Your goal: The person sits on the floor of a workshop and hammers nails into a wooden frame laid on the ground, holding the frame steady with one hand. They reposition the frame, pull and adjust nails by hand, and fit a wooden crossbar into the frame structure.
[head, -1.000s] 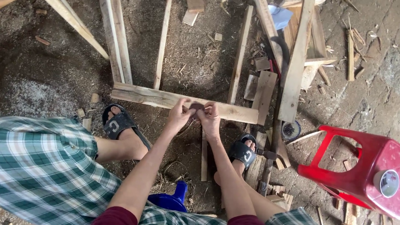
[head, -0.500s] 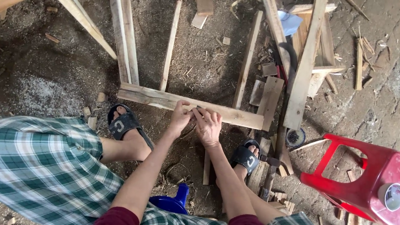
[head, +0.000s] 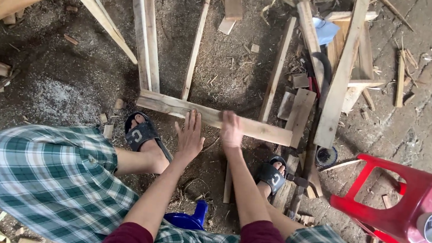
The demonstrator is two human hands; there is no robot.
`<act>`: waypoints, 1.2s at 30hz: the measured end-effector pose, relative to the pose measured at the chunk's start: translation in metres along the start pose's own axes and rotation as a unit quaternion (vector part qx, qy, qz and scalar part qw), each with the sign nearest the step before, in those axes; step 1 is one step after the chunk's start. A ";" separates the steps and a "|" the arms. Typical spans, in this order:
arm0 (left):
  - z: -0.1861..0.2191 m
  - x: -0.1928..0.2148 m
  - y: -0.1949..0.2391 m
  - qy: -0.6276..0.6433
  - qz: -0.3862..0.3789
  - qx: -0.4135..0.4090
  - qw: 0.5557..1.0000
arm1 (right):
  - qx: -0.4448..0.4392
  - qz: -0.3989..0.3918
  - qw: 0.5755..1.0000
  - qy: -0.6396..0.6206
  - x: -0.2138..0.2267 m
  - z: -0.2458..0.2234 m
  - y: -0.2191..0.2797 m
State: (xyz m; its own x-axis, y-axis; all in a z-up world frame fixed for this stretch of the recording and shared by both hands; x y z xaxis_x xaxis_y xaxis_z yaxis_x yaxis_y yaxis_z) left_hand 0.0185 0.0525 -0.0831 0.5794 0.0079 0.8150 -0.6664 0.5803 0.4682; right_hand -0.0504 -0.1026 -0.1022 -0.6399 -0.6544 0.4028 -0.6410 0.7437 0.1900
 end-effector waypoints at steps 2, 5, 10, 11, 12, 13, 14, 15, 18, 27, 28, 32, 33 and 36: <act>-0.001 0.008 0.005 -0.024 -0.017 0.003 1.000 | 0.234 -0.047 0.857 0.456 -0.029 0.048 -0.026; -0.003 -0.001 0.000 -0.030 -0.032 0.003 0.999 | 0.145 0.016 0.902 0.406 0.057 0.067 -0.030; -0.003 -0.008 -0.003 -0.020 -0.028 0.008 0.999 | -0.010 0.140 0.908 0.395 0.083 0.036 -0.015; -0.004 -0.009 -0.006 -0.014 -0.028 0.014 0.999 | -0.125 0.125 0.966 0.190 0.067 -0.022 0.002; -0.003 -0.011 -0.007 -0.014 -0.027 0.012 0.999 | -0.124 0.127 0.966 0.189 0.035 0.025 -0.007; -0.005 -0.012 -0.008 -0.014 -0.026 0.010 1.000 | 0.050 0.057 0.934 0.350 -0.004 0.062 -0.020; -0.006 -0.013 -0.009 -0.014 -0.025 0.007 1.000 | 0.220 -0.014 0.844 0.489 -0.046 0.100 -0.037; -0.008 -0.009 -0.007 -0.017 -0.024 0.008 1.000 | 0.221 -0.013 0.846 0.486 -0.038 0.103 -0.036; -0.008 -0.001 -0.005 -0.020 -0.040 -0.003 0.999 | 0.277 -0.021 0.838 0.470 0.010 0.122 -0.041; -0.006 -0.006 -0.009 -0.013 -0.036 0.014 0.999 | 0.127 -0.007 0.915 0.384 -0.017 0.156 -0.040; -0.006 -0.004 -0.010 0.001 -0.041 0.007 0.999 | 0.162 -0.055 0.883 0.437 -0.033 0.107 -0.026; -0.012 -0.004 -0.009 -0.006 -0.039 -0.005 0.999 | 0.107 -0.037 0.930 0.350 -0.003 0.042 -0.012; -0.011 -0.008 -0.011 -0.004 -0.041 -0.005 0.999 | 0.106 -0.038 0.929 0.352 0.015 0.056 -0.020; -0.011 -0.017 -0.012 0.017 -0.023 -0.002 1.000 | 0.111 0.048 0.819 0.561 0.038 0.086 -0.031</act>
State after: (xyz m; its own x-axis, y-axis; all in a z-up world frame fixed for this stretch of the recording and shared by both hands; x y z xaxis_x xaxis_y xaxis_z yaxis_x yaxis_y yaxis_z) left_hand 0.0221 0.0539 -0.1060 0.6244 0.0087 0.7811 -0.6370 0.5845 0.5026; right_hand -0.0910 -0.1618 -0.1695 0.0200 0.0355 0.9992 -0.7509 0.6603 -0.0084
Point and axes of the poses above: each hand's wrist, its own y-axis away from the middle knuckle, its own x-axis out of the back of the hand, z = x × y, the point moved 3 cm from there along -y, towards the middle knuckle, and after that the axes turned 9 degrees about -z, right-handed, at the moved point
